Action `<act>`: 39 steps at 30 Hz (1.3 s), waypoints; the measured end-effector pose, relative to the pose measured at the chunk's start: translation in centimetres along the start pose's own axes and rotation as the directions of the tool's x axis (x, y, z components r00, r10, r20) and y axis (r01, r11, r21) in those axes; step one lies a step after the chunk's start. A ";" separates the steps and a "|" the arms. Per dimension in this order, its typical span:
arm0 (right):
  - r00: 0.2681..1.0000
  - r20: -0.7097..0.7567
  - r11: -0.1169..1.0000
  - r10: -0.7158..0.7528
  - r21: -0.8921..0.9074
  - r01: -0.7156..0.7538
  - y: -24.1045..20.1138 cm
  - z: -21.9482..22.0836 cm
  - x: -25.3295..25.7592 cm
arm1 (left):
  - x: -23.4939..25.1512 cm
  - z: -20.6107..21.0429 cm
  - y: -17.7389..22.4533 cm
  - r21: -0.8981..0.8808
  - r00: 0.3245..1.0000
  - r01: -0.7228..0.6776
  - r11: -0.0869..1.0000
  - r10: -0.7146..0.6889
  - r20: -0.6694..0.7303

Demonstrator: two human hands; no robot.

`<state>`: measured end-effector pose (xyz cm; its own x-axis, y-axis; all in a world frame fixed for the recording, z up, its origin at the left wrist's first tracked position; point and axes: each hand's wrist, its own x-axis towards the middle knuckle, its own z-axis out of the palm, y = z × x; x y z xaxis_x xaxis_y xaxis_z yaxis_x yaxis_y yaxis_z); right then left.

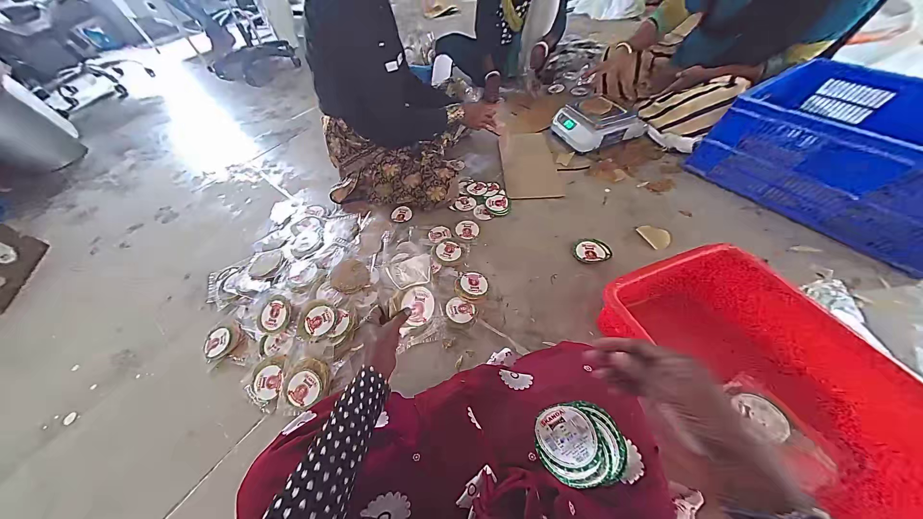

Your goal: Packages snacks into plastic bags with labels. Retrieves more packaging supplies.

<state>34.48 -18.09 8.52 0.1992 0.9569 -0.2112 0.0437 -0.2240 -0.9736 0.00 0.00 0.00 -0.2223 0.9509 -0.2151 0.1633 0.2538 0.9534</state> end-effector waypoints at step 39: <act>0.996 0.027 0.896 0.080 -0.440 -0.060 8.2 -1.9 -7.7 | -19.4 -2.5 -2.3 -0.553 0.909 0.362 0.750 -0.152 0.388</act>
<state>35.15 -27.66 2.29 0.1757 0.9406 -0.2906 0.4580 -0.3394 -0.8216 1.48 -19.45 2.54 0.1464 0.8944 -0.4226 -0.4896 0.4367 0.7547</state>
